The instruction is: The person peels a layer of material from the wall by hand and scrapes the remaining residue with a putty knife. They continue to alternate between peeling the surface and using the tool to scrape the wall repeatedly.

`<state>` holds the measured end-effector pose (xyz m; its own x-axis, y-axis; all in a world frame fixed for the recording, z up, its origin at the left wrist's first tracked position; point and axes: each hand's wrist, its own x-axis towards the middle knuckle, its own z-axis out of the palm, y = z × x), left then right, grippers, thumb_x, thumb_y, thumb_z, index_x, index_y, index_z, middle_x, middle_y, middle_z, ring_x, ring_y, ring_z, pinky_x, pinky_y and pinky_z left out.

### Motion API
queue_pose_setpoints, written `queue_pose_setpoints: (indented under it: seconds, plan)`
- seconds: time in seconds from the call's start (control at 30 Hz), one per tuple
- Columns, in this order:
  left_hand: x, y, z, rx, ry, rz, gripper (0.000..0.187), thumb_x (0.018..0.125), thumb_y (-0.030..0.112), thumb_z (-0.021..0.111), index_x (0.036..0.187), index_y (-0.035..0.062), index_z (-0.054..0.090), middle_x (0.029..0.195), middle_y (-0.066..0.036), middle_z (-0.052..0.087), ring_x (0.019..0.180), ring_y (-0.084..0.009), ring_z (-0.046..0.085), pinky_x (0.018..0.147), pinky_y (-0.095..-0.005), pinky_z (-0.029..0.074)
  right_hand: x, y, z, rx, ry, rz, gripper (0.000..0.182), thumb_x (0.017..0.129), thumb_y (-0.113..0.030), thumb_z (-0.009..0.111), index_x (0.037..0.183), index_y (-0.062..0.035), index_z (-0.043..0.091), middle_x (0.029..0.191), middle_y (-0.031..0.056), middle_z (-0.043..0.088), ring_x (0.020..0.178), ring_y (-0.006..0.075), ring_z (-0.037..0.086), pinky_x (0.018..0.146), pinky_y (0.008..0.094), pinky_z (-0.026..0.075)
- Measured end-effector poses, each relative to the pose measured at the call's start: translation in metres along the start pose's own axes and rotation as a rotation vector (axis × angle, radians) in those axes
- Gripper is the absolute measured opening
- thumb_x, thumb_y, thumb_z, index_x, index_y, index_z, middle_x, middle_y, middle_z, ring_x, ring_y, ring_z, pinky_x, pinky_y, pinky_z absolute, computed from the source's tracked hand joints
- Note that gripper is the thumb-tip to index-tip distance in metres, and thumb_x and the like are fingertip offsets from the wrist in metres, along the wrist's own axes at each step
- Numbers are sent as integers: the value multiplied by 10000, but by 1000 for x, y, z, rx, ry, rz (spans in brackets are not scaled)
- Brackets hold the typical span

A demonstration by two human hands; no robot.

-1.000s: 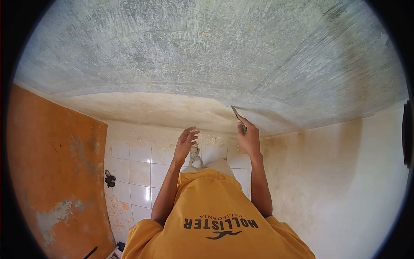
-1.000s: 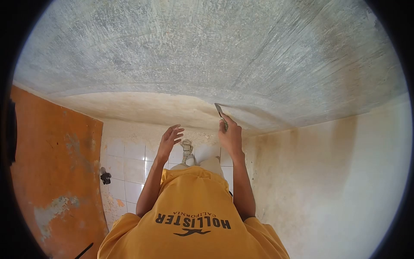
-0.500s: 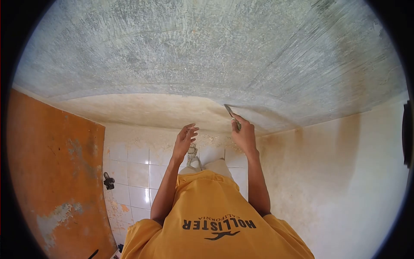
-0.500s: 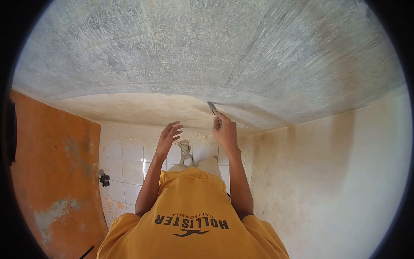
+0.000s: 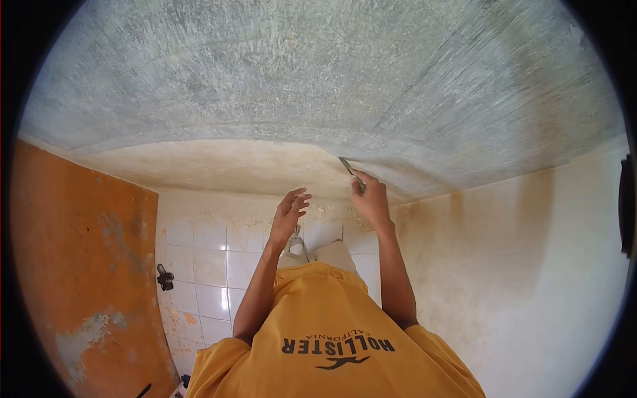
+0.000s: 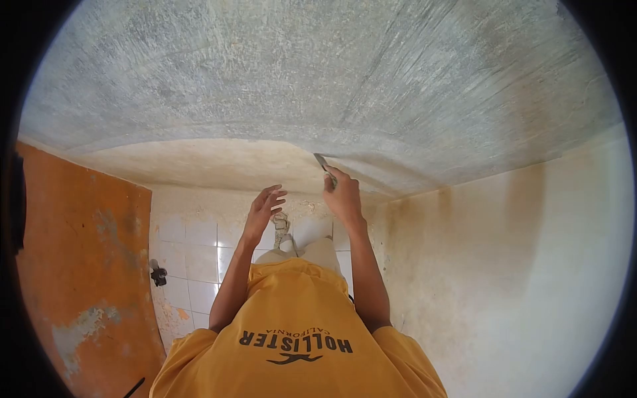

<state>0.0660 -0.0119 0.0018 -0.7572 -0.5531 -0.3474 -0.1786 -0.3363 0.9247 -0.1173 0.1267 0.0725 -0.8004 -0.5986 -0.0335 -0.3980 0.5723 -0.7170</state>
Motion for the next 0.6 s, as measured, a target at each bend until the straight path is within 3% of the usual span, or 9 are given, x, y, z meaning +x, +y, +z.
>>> queue_pose_setpoints:
  seconds: [0.1, 0.2, 0.3, 0.6]
  plan:
    - [-7, -16, 8, -13, -9, -35, 543, 1069, 442, 503, 1436, 42, 517, 1346, -141, 634, 1228, -268, 605, 1040, -395, 477, 1, 13, 5, 41, 64, -149, 316, 943, -130, 631, 1243, -70, 707, 976, 287, 702, 918, 434, 697, 791, 447, 550]
    - [-6, -12, 7, 4, -3, -30, 542, 1069, 441, 504, 1433, 41, 519, 1343, -141, 635, 1229, -268, 605, 1038, -391, 476, -4, 5, -10, 71, 23, -8, 316, 943, -127, 631, 1242, -61, 705, 988, 292, 700, 915, 428, 702, 776, 444, 555]
    - [-12, -15, 16, -19, 15, -45, 543, 1066, 443, 510, 1432, 40, 520, 1338, -140, 637, 1227, -262, 607, 1033, -389, 477, 3, 17, 0, 4, 38, -93, 314, 946, -135, 631, 1240, -56, 705, 977, 291, 701, 890, 425, 707, 748, 448, 556]
    - [-7, -24, 64, -15, -30, -57, 509, 1081, 409, 480, 1419, 31, 527, 1307, -139, 657, 1195, -243, 619, 1017, -385, 490, 4, 31, -6, 14, -65, -6, 326, 970, -169, 614, 1269, -62, 689, 998, 290, 704, 869, 434, 699, 742, 435, 549]
